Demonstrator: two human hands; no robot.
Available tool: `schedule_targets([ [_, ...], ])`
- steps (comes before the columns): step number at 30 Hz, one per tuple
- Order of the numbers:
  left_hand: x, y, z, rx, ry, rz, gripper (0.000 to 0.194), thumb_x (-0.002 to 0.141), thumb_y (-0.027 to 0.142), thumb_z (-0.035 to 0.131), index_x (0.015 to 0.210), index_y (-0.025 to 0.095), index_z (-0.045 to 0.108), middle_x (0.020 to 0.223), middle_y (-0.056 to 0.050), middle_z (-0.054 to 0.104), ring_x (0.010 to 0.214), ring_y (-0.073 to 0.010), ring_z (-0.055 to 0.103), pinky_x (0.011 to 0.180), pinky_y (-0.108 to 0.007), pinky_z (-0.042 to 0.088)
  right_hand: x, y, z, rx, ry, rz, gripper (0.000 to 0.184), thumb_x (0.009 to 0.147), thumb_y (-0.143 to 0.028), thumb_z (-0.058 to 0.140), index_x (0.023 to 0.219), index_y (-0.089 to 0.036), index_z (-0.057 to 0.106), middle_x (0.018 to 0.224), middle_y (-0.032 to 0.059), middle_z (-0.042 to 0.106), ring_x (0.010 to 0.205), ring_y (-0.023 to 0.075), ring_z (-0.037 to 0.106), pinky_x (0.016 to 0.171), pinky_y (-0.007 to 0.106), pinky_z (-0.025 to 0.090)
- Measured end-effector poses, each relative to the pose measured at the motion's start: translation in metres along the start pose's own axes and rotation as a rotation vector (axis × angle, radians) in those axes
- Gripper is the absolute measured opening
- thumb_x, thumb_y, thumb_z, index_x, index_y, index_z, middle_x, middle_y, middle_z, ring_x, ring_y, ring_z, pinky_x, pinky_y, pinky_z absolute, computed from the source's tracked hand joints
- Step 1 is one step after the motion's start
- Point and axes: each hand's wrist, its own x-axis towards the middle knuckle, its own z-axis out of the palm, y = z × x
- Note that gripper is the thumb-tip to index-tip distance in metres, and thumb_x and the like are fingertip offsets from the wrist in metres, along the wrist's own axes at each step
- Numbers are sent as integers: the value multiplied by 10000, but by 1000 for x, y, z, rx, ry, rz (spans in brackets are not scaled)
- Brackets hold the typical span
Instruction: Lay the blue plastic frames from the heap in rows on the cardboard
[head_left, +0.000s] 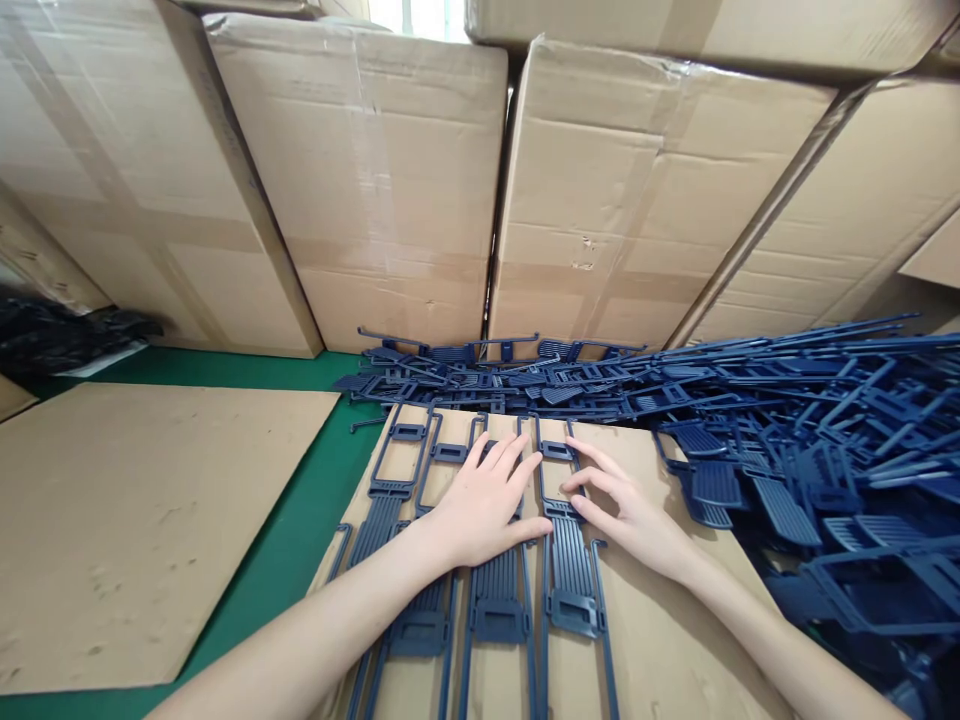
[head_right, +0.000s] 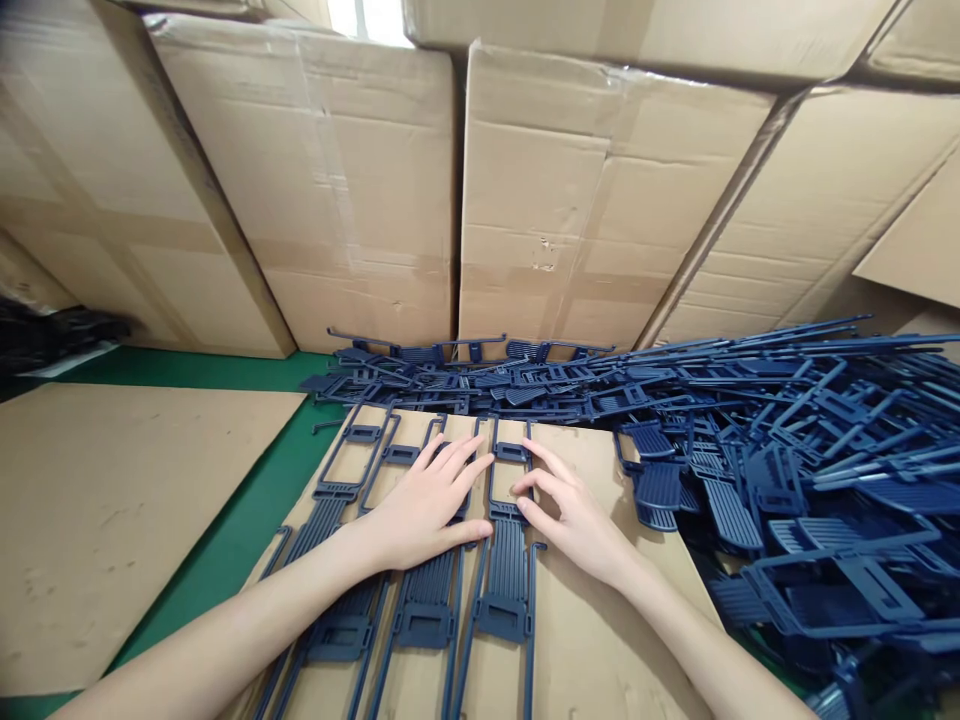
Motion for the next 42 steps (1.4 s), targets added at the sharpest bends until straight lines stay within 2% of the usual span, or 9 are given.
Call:
schedule_targets([
  [11,-2,1,1,-24,11,10,811,856,721,317,1455,175,328,1546,-136,157,1448,-277,122,1197,-531,119,0,-3,1,-8,-17,-35,362,956,-492,368,1027,-236,614,1462,-64,152,1392,79,230,1179,370,274],
  [15,-2,2,-2,-34,5,14,802,860,719,302,1453,180,327,1543,-137,171,1453,-257,110,1198,-537,90,0,-2,-1,-3,0,-49,335,953,-497,386,1083,-271,595,1455,-77,171,1390,80,237,1166,371,287],
  [18,-3,3,-10,-56,-7,2,784,875,708,256,1469,197,288,1548,-132,152,1460,-239,65,1192,-556,48,0,-2,-3,19,111,-56,322,949,-481,413,1107,-257,584,1429,-56,246,1361,72,285,1147,322,305],
  [21,1,9,-20,-6,23,21,777,881,696,253,1467,189,288,1552,-142,121,1461,-258,33,1187,-563,39,2,0,-6,39,268,-96,290,945,-425,442,1042,-204,603,1351,-31,367,1305,51,354,1112,237,326],
  [25,14,27,-27,61,66,173,829,849,726,294,1445,151,325,1540,-175,148,1454,-295,57,1192,-531,105,4,3,-9,93,481,-143,270,932,-356,469,935,-122,602,1205,26,484,1173,43,461,1036,178,372],
  [28,31,41,-21,82,4,220,902,818,752,321,1454,113,315,1530,-210,132,1445,-341,58,1183,-554,75,3,5,-11,136,569,-132,281,926,-347,475,888,-91,585,1131,62,513,1105,64,493,985,195,410],
  [32,48,45,-1,60,-39,160,974,789,781,337,1476,92,283,1515,-244,121,1437,-369,21,1178,-557,19,2,7,-10,157,590,-145,267,925,-321,475,843,-89,580,1074,59,523,1064,58,502,947,190,424],
  [37,49,39,22,-33,-32,120,905,844,728,339,1476,84,277,1524,-229,100,1447,-328,27,1193,-517,44,2,8,-8,156,561,-159,233,925,-286,477,842,-95,582,1062,47,523,1059,49,497,959,186,418],
  [42,47,37,25,-43,-1,125,850,866,665,377,1465,69,298,1524,-228,120,1449,-321,37,1196,-513,44,4,-1,-10,49,547,-249,190,925,-198,448,851,-97,590,1036,40,529,1027,26,495,930,156,412],
])
